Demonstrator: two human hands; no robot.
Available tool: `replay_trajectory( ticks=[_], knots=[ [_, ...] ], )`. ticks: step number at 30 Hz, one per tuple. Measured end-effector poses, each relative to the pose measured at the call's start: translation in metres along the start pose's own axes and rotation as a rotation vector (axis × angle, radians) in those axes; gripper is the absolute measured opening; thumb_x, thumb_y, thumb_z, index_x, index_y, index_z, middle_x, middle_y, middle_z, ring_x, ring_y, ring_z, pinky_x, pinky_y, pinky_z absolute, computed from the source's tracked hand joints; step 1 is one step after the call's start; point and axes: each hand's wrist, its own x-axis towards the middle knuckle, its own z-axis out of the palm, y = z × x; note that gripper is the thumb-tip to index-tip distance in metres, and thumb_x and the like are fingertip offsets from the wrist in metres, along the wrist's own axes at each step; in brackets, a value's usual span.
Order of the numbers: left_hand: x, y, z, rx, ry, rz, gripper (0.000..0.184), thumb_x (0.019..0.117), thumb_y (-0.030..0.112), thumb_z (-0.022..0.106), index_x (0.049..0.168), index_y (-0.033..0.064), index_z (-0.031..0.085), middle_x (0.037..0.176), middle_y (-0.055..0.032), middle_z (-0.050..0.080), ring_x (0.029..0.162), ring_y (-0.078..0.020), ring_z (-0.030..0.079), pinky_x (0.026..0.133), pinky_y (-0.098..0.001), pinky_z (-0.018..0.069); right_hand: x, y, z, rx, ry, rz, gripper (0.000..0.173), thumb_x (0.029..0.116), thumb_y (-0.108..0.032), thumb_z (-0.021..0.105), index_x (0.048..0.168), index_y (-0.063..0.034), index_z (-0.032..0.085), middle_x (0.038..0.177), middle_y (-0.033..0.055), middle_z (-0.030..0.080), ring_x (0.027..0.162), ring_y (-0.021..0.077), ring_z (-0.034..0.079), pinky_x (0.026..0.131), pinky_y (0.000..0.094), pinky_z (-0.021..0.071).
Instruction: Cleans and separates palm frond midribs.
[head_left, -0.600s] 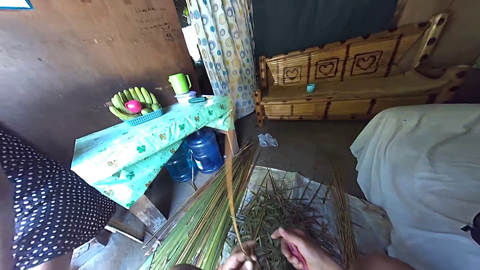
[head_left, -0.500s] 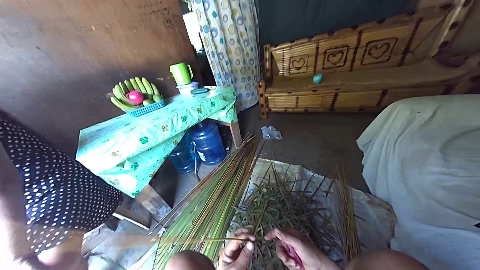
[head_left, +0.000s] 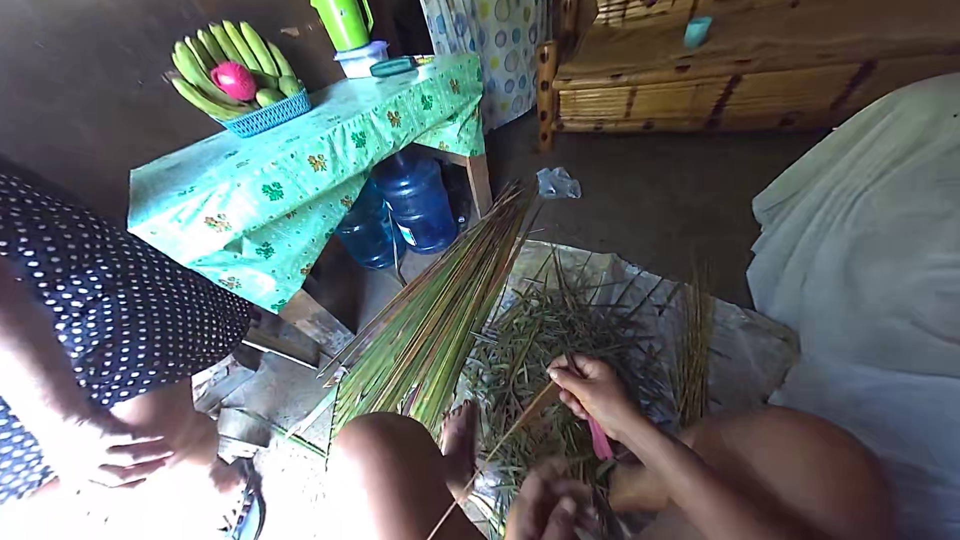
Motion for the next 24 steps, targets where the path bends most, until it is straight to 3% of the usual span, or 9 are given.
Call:
replay_trajectory(
  ticks=[2, 4, 6, 7, 10, 13, 17, 21, 24],
  knots=[
    [-0.004, 0.002, -0.019, 0.366, 0.058, 0.439, 0.022, 0.1014, 0.002, 0.052, 0.112, -0.0090, 0.068, 0.113, -0.0102, 0.073, 0.110, -0.0088, 0.067, 0.098, -0.0266, 0.0536, 0.003, -0.004, -0.010, -0.053, -0.035, -0.010, 0.008, 0.1024, -0.005, 0.057, 0.104, -0.0024, 0.064, 0.066, -0.0019, 0.058, 0.046, 0.0021, 0.049, 0.043, 0.0156, 0.0414],
    [0.008, 0.007, -0.044, 0.828, 0.248, 0.608, 0.025, 0.0951, 0.009, 0.057, 0.111, -0.0005, 0.074, 0.118, -0.0142, 0.072, 0.119, -0.0255, 0.064, 0.105, -0.0406, 0.0491, 0.004, -0.008, -0.015, -0.036, -0.034, 0.005, 0.009, 0.1028, -0.005, 0.056, 0.103, -0.0026, 0.065, 0.064, -0.0020, 0.058, 0.044, 0.0023, 0.049, 0.041, 0.0153, 0.0405],
    [0.013, 0.016, -0.065, 1.173, 0.254, 0.395, 0.033, 0.0960, 0.017, 0.060, 0.124, 0.0039, 0.073, 0.116, -0.0158, 0.073, 0.110, -0.0354, 0.069, 0.095, -0.0514, 0.0556, 0.004, -0.012, -0.015, 0.003, -0.005, 0.003, 0.009, 0.1032, -0.004, 0.056, 0.104, -0.0020, 0.064, 0.063, -0.0016, 0.057, 0.043, 0.0026, 0.048, 0.041, 0.0152, 0.0400],
    [0.014, 0.021, -0.072, 1.203, 0.167, 0.230, 0.031, 0.1007, 0.018, 0.059, 0.125, 0.0046, 0.071, 0.104, -0.0163, 0.074, 0.095, -0.0358, 0.073, 0.084, -0.0549, 0.0589, 0.004, -0.013, -0.013, 0.033, 0.013, -0.003, 0.009, 0.1033, -0.004, 0.056, 0.105, -0.0018, 0.064, 0.062, -0.0013, 0.057, 0.043, 0.0027, 0.048, 0.040, 0.0152, 0.0395],
    [0.018, 0.023, -0.082, 1.049, -0.067, -0.085, 0.032, 0.1065, 0.020, 0.048, 0.126, 0.0047, 0.068, 0.082, -0.0138, 0.072, 0.071, -0.0309, 0.072, 0.072, -0.0545, 0.0590, 0.003, -0.008, -0.011, 0.117, 0.038, -0.096, 0.022, 0.1050, -0.009, 0.054, 0.126, -0.0033, 0.059, 0.064, -0.0010, 0.058, 0.045, 0.0038, 0.050, 0.042, 0.0165, 0.0409],
    [0.017, 0.012, -0.080, 0.861, -0.001, -0.061, 0.031, 0.1051, 0.018, 0.048, 0.121, 0.0043, 0.070, 0.071, -0.0069, 0.068, 0.056, -0.0187, 0.066, 0.059, -0.0414, 0.0589, 0.003, 0.004, -0.010, -0.020, 0.040, -0.191, 0.042, 0.1103, -0.026, 0.035, 0.146, -0.0034, 0.040, 0.067, -0.0032, 0.056, 0.047, 0.0045, 0.050, 0.043, 0.0185, 0.0422],
    [0.020, 0.009, -0.073, 0.715, 0.080, -0.051, 0.030, 0.1038, 0.012, 0.049, 0.121, 0.0012, 0.070, 0.067, -0.0040, 0.066, 0.051, -0.0126, 0.061, 0.053, -0.0334, 0.0549, -0.012, 0.011, -0.007, -0.534, -0.059, -0.281, 0.041, 0.1060, -0.024, 0.040, 0.128, 0.0043, 0.059, 0.082, 0.0090, 0.062, 0.068, 0.0175, 0.059, 0.066, 0.0368, 0.0518],
    [0.021, 0.008, -0.068, 0.585, 0.067, -0.106, 0.030, 0.1042, 0.008, 0.045, 0.121, 0.0000, 0.067, 0.062, 0.0008, 0.059, 0.047, -0.0068, 0.054, 0.048, -0.0266, 0.0495, -0.025, 0.029, 0.013, -0.801, -0.154, -0.491, 0.037, 0.1053, -0.030, 0.046, 0.105, -0.0009, 0.070, 0.079, 0.0131, 0.066, 0.072, 0.0259, 0.066, 0.068, 0.0455, 0.0538],
    [0.016, 0.007, -0.065, 0.613, 0.099, -0.043, 0.029, 0.1033, 0.007, 0.047, 0.120, -0.0010, 0.069, 0.062, -0.0005, 0.060, 0.047, -0.0069, 0.053, 0.049, -0.0268, 0.0493, -0.018, 0.034, 0.014, -0.945, -0.100, -0.548, 0.038, 0.1050, -0.031, 0.048, 0.102, 0.0005, 0.071, 0.084, 0.0164, 0.069, 0.078, 0.0312, 0.070, 0.072, 0.0487, 0.0564]
  ],
)
